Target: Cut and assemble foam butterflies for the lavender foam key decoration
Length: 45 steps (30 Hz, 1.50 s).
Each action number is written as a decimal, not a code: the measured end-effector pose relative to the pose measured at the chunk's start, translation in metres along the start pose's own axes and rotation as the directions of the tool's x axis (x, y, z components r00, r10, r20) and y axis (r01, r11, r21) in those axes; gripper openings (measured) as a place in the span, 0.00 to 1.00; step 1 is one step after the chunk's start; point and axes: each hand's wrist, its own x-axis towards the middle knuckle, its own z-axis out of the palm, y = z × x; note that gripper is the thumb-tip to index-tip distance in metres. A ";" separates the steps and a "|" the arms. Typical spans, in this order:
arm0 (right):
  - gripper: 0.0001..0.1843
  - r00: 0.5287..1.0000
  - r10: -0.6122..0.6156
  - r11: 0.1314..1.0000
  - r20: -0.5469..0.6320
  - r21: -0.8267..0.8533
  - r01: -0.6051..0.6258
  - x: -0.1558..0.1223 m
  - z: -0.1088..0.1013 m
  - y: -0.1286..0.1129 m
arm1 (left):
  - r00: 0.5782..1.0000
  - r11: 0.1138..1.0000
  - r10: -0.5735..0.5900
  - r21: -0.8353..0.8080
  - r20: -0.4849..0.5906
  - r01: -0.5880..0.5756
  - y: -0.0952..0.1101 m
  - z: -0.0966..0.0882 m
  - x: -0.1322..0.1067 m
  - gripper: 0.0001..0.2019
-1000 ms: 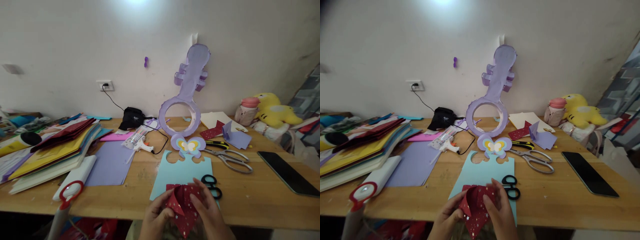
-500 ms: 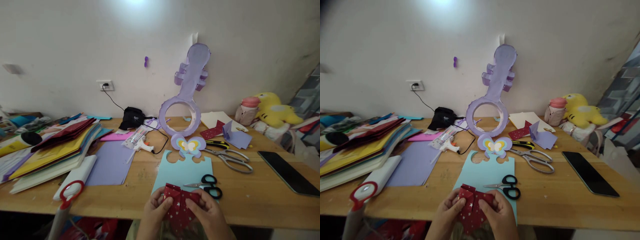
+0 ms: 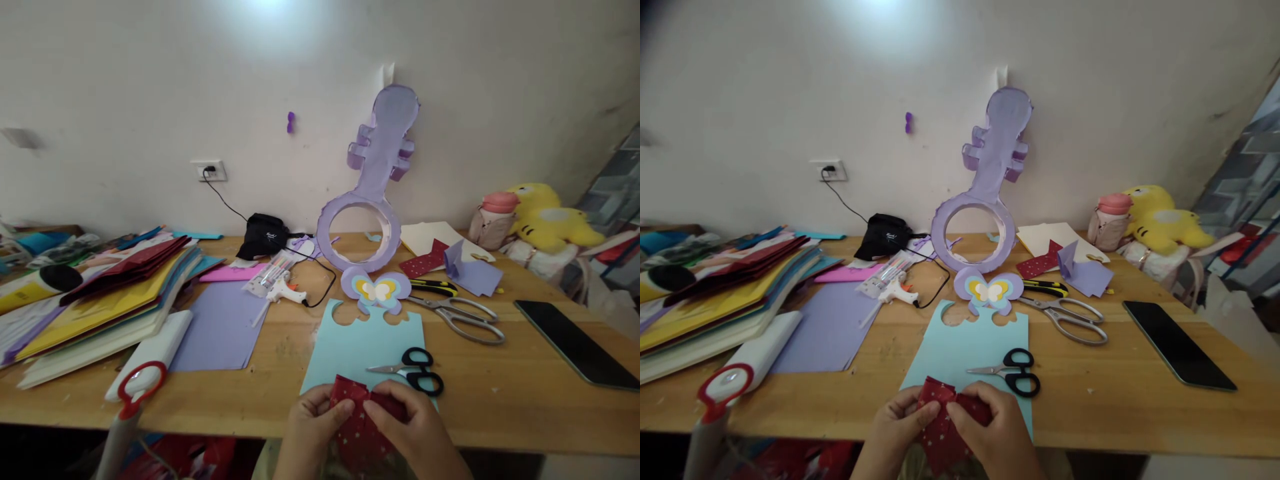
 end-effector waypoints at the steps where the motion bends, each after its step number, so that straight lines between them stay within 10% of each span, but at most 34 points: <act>1: 0.14 1.000 -0.020 0.999 0.014 -0.042 0.021 0.000 -0.001 -0.003 | 1.000 1.000 -0.002 -0.006 0.009 0.002 0.000 0.001 0.000 0.23; 19: 0.27 0.996 -0.070 0.997 0.056 -0.010 0.070 -0.004 -0.001 -0.015 | 0.938 0.800 0.319 0.493 0.134 -0.342 0.006 0.002 -0.007 0.29; 27: 0.29 1.000 -0.021 0.999 0.009 0.046 0.021 -0.005 0.000 -0.014 | 0.975 0.932 0.011 0.351 0.221 -0.090 0.009 -0.004 -0.014 0.32; 45: 0.28 0.991 -0.127 0.990 -0.031 -0.065 0.124 -0.006 0.006 -0.012 | 0.980 0.991 -0.079 0.120 0.181 0.058 -0.003 0.001 -0.015 0.24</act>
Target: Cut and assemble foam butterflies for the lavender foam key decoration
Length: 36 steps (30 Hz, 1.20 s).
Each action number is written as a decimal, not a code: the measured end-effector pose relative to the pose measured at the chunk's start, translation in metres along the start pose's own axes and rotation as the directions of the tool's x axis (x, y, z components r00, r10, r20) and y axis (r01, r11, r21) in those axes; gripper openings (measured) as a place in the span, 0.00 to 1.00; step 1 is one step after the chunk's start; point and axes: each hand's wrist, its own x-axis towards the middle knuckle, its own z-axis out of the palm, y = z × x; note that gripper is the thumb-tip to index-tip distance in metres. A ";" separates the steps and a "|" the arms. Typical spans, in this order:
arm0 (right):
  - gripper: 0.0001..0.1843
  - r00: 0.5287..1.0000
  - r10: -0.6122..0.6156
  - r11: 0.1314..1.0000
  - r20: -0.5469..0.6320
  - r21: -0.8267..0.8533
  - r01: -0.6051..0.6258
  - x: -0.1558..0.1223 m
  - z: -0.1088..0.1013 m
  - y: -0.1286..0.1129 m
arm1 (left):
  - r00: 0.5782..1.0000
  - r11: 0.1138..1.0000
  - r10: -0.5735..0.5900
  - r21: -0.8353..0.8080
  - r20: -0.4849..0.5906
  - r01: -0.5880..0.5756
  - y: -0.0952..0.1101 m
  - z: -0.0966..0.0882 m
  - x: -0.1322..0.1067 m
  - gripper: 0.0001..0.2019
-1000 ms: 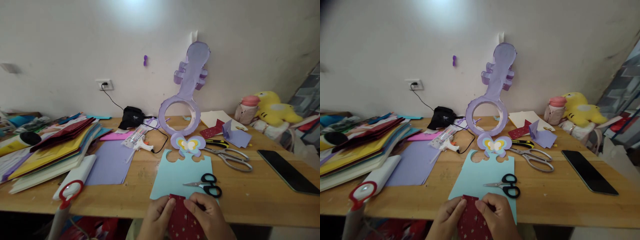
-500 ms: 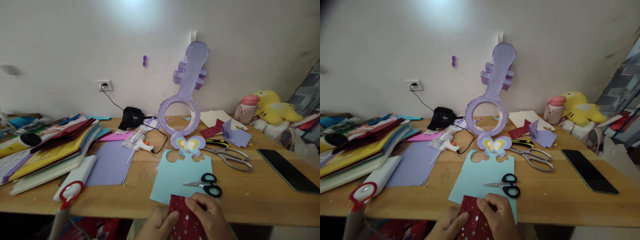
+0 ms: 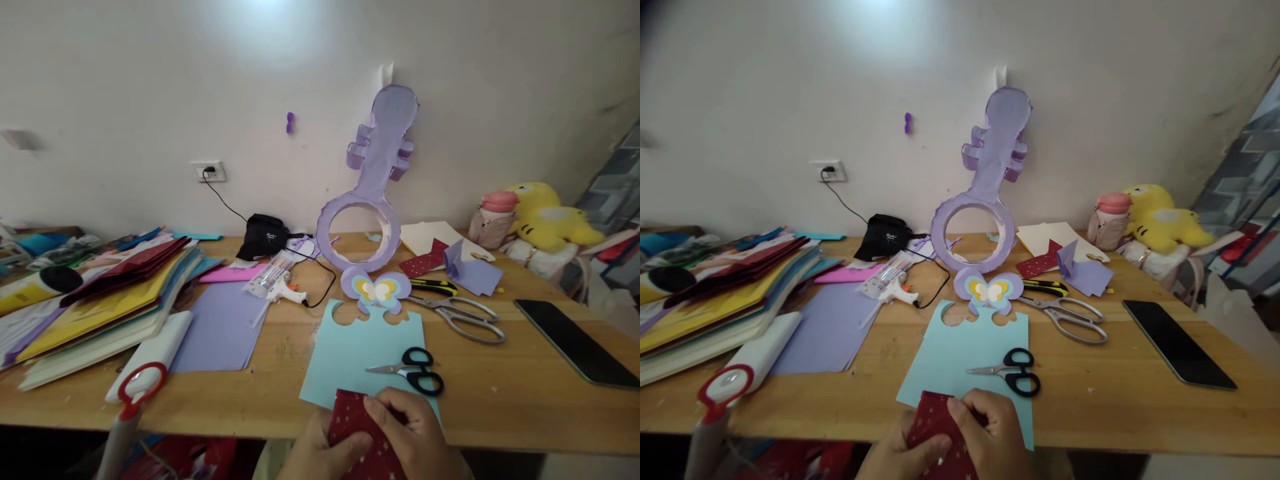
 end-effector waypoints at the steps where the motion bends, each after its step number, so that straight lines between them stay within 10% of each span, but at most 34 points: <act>1: 0.27 1.000 -0.007 1.000 -0.005 -0.003 0.007 0.000 0.000 0.002 | 1.000 1.000 0.010 -0.003 0.005 -0.010 0.000 0.001 0.001 0.24; 7: 0.13 0.965 -0.245 0.963 -0.098 -0.137 0.231 0.000 -0.010 0.013 | 0.997 0.999 -0.021 -0.027 -0.070 0.019 0.003 -0.004 0.006 0.27; 15: 0.11 0.802 -0.597 0.756 -0.029 -0.357 0.549 0.002 -0.020 0.004 | 0.999 0.999 -0.008 -0.033 -0.048 0.007 0.005 -0.007 0.004 0.23; 30: 0.06 0.832 -0.551 0.807 -0.061 -0.293 0.513 0.002 -0.016 -0.002 | 0.999 0.984 -0.022 -0.177 -0.039 0.015 0.011 0.000 -0.001 0.16; 36: 0.08 0.756 -0.653 0.723 0.052 -0.253 0.643 -0.001 -0.029 -0.006 | 0.994 0.953 -0.014 -0.304 -0.108 -0.020 0.010 -0.002 0.002 0.17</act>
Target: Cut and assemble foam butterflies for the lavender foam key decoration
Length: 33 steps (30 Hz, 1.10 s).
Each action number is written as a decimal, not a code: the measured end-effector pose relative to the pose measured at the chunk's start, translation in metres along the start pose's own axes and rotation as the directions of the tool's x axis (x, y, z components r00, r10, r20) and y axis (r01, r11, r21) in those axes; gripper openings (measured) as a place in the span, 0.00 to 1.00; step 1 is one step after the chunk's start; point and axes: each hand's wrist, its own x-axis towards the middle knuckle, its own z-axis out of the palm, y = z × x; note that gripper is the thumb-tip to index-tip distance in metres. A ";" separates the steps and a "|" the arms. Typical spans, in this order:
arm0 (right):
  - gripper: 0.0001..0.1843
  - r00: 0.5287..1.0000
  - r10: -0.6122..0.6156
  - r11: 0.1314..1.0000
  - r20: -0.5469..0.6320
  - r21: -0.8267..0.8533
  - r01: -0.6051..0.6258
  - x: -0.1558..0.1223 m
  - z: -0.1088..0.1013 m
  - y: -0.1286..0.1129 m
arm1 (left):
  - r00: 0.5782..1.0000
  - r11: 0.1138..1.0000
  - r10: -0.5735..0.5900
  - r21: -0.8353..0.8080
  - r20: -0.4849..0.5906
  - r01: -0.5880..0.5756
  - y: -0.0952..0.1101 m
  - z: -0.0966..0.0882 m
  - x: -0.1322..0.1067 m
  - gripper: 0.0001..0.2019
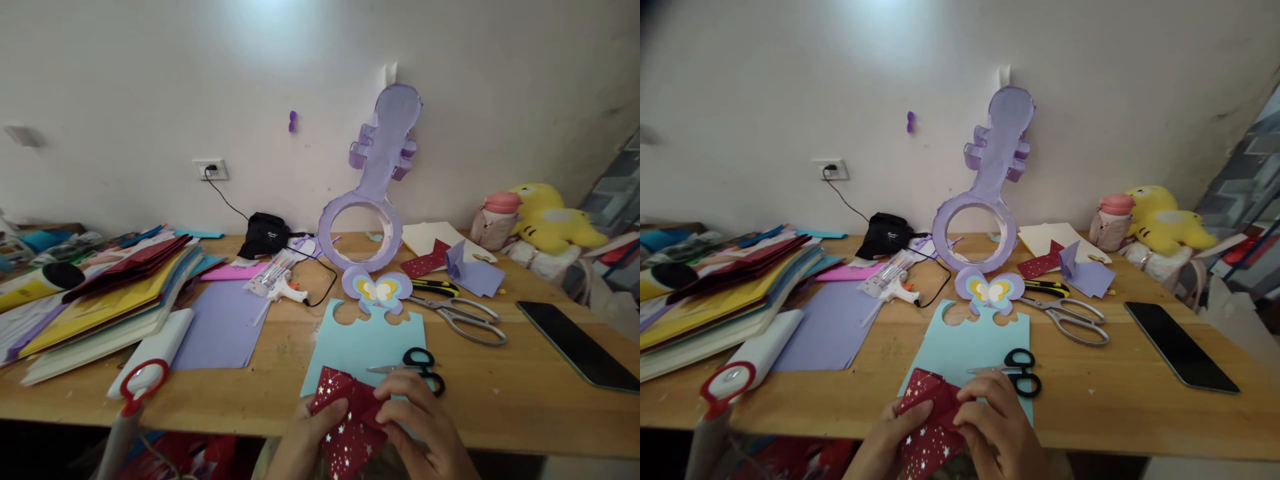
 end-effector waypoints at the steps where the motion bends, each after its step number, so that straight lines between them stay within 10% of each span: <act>1: 0.08 1.000 0.009 1.000 0.013 0.000 -0.009 -0.002 -0.002 0.002 | 1.000 1.000 0.007 -0.008 -0.005 -0.007 -0.001 -0.001 0.001 0.17; 11: 0.06 0.966 0.259 0.964 -0.020 0.071 -0.257 -0.012 0.011 0.017 | 0.995 0.986 0.083 0.147 -0.050 -0.075 -0.003 0.000 0.003 0.24; 22: 0.13 0.990 0.071 0.995 -0.123 0.085 -0.061 -0.003 0.022 0.015 | 0.989 0.990 0.052 -0.120 -0.139 -0.069 -0.001 0.014 0.003 0.24; 27: 0.11 0.972 0.215 0.962 -0.095 0.193 -0.194 -0.006 0.025 0.012 | 0.997 0.998 0.025 -0.063 -0.074 -0.029 -0.001 0.014 0.003 0.24; 30: 0.05 0.855 0.516 0.789 -0.056 0.420 -0.449 -0.006 0.029 0.015 | 0.996 0.998 0.066 -0.011 -0.062 -0.067 0.001 0.013 0.003 0.22; 33: 0.21 0.610 0.786 0.492 0.101 0.493 -0.717 0.001 0.033 0.018 | 0.991 0.990 0.111 0.096 -0.076 -0.104 -0.002 0.008 0.006 0.20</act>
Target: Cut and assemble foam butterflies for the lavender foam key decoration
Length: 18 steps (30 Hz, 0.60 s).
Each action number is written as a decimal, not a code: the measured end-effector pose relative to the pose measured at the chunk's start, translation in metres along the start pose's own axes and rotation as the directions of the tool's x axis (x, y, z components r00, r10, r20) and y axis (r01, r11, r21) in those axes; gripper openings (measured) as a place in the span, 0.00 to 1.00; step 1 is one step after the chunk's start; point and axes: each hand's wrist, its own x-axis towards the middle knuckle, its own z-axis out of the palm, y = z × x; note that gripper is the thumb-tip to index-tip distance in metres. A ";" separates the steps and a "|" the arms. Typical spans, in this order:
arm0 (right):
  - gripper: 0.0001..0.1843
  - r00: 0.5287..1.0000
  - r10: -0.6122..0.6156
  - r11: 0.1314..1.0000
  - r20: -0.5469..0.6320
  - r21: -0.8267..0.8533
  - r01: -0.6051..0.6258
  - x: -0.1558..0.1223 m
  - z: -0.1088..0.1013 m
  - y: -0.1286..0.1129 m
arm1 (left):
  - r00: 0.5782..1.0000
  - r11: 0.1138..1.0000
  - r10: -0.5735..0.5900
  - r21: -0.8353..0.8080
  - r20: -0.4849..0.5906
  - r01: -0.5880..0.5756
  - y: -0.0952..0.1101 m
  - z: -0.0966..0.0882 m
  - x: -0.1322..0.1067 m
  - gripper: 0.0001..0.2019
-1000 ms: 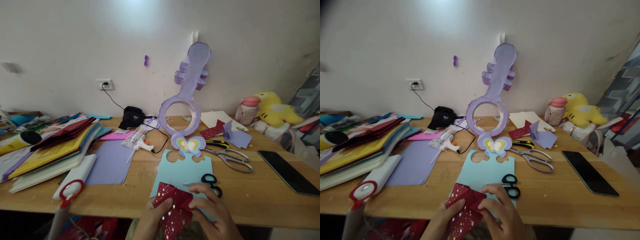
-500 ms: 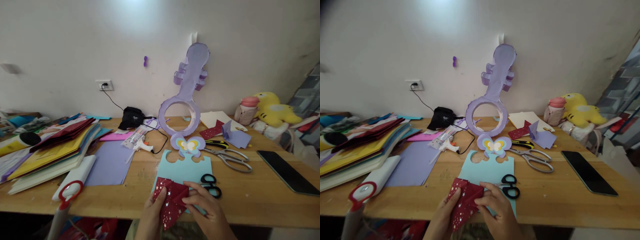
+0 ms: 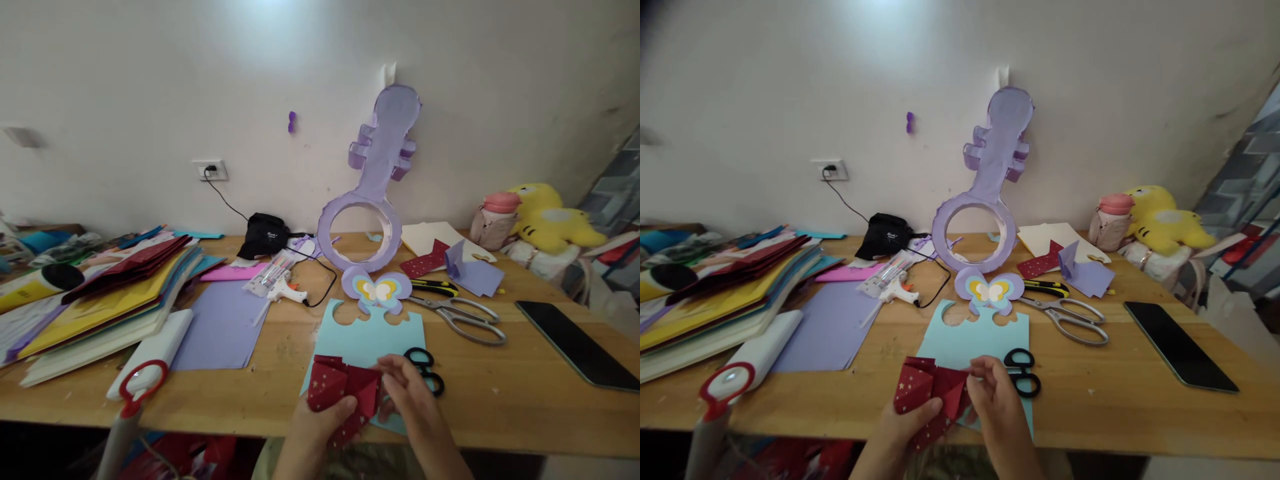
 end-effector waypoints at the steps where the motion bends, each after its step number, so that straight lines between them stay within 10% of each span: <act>1: 0.25 0.993 0.110 0.993 0.037 -0.041 -0.109 0.002 0.001 -0.002 | 1.000 0.999 0.010 0.043 -0.013 -0.009 -0.003 -0.002 0.002 0.20; 5: 0.33 0.918 0.332 0.938 0.219 -0.182 -0.295 0.005 0.005 -0.010 | 0.998 0.978 0.051 0.205 -0.041 -0.042 -0.013 -0.010 0.012 0.21; 18: 0.35 0.834 0.343 0.935 0.433 -0.071 -0.348 0.006 -0.001 -0.012 | 0.998 0.978 0.014 0.205 0.062 -0.026 0.000 -0.008 0.006 0.21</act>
